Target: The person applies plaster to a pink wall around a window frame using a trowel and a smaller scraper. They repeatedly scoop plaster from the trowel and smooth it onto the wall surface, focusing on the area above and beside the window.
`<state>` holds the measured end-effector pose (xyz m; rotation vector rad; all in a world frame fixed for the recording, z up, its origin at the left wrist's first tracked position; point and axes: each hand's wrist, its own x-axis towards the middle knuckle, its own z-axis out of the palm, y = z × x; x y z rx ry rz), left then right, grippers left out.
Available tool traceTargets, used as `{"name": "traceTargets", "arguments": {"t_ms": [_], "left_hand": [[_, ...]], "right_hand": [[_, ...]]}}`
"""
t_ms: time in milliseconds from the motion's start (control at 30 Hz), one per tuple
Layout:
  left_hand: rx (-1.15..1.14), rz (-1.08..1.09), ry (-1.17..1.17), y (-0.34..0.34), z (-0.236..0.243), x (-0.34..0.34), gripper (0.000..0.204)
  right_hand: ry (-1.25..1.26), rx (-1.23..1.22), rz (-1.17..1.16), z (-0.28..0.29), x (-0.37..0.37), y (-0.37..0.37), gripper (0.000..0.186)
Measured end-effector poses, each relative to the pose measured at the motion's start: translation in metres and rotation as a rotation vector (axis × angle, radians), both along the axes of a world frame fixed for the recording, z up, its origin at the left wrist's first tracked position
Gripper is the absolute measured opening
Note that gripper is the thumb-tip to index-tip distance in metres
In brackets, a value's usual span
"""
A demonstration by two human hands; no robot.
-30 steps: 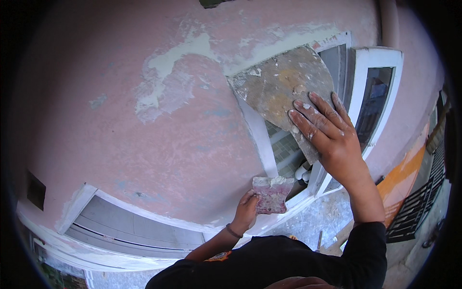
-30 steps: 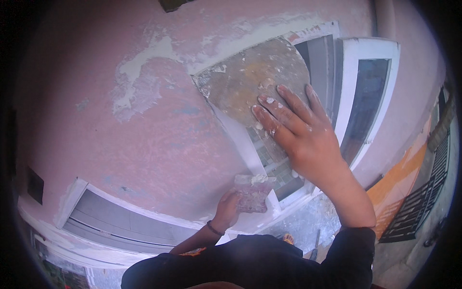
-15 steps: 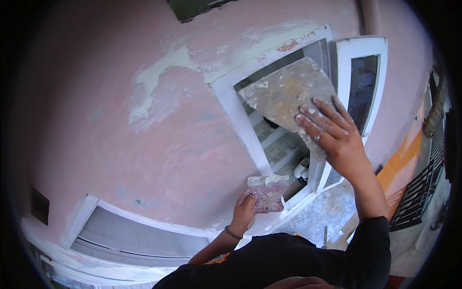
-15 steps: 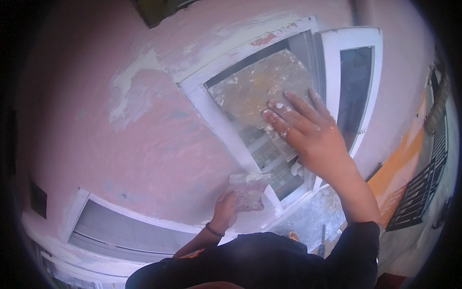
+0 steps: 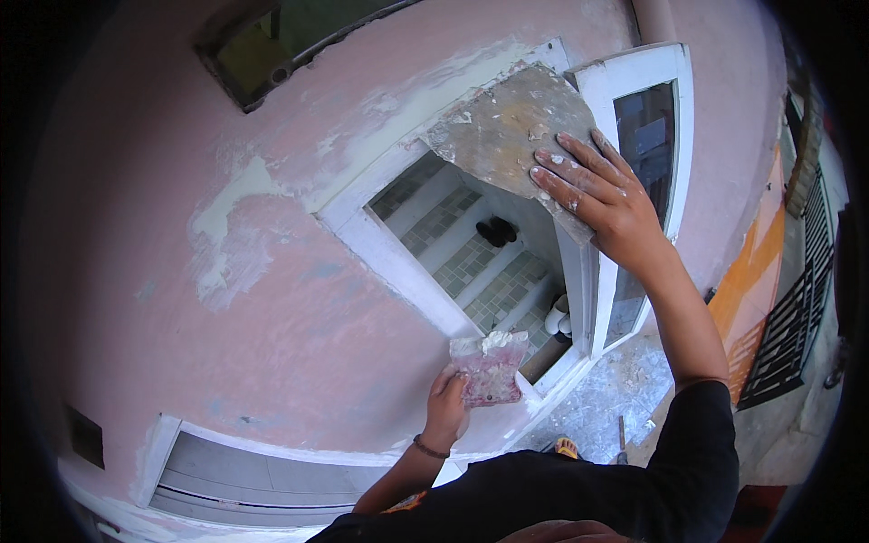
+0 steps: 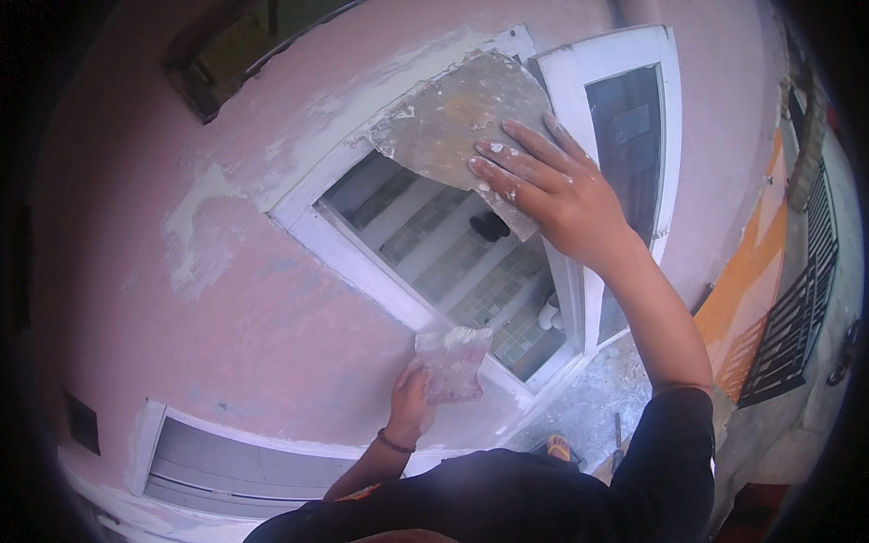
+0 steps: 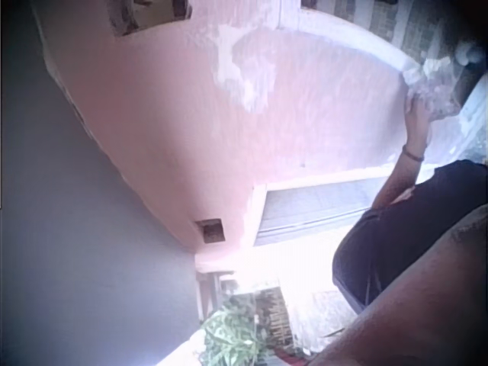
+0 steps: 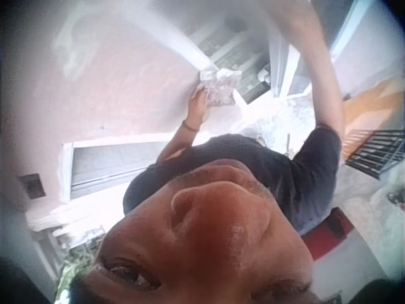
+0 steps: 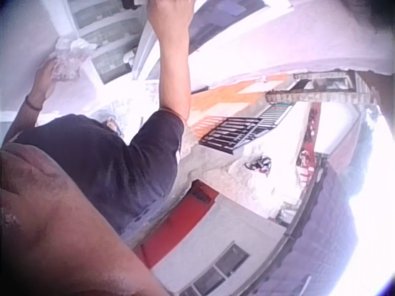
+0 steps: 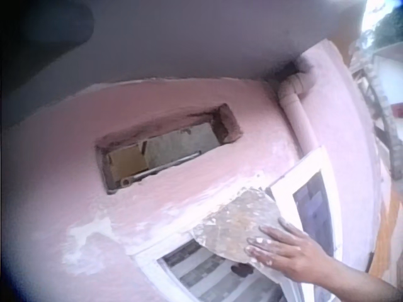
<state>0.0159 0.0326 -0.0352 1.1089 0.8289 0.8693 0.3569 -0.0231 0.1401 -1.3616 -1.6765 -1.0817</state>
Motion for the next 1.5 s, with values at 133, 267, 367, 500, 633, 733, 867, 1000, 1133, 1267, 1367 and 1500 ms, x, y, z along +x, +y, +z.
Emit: {"name": "traceTargets", "arguments": {"t_ms": [133, 267, 367, 500, 633, 733, 867, 1000, 1133, 1267, 1367, 1500], "left_hand": [[-0.066, -0.003, -0.021, -0.001, -0.002, 0.0, 0.029], [-0.059, 0.008, -0.036, 0.0, -0.006, -0.001, 0.03], [-0.072, 0.003, -0.092, 0.0, -0.008, 0.0, 0.03], [-0.073, 0.007, -0.086, 0.0, -0.009, 0.0, 0.029], [-0.096, -0.004, -0.116, 0.003, -0.013, -0.001, 0.028], [-0.103, -0.01, -0.125, 0.004, -0.015, 0.0, 0.027], [-0.095, 0.017, -0.067, 0.002, -0.012, 0.005, 0.027], [-0.063, 0.001, 0.007, -0.002, -0.002, 0.013, 0.027], [-0.045, 0.003, -0.017, -0.004, -0.001, 0.013, 0.027], [-0.075, 0.034, -0.031, -0.005, -0.006, 0.008, 0.026], [-0.062, 0.057, -0.004, -0.004, -0.009, 0.006, 0.026], [-0.08, 0.049, -0.043, -0.003, -0.01, 0.005, 0.027]], "right_hand": [[-0.004, -0.003, 0.015, 0.002, 0.01, 0.007, 0.054], [-0.006, -0.002, 0.029, 0.003, 0.016, 0.011, 0.051], [-0.01, -0.006, 0.033, 0.003, 0.018, 0.012, 0.05], [-0.01, -0.012, 0.028, 0.003, 0.021, 0.012, 0.05], [-0.012, -0.015, 0.046, 0.005, 0.022, 0.011, 0.049], [-0.016, -0.034, 0.049, 0.01, 0.022, 0.009, 0.05], [-0.01, -0.08, 0.064, 0.015, 0.023, 0.007, 0.052], [-0.018, -0.117, 0.048, 0.014, 0.027, -0.001, 0.053], [-0.007, -0.123, 0.08, 0.004, 0.027, -0.013, 0.05], [0.011, -0.052, 0.081, 0.0, 0.03, -0.007, 0.051], [0.015, -0.021, 0.08, 0.0, 0.034, 0.001, 0.051], [-0.016, 0.005, 0.049, 0.002, 0.038, 0.006, 0.05]]}}
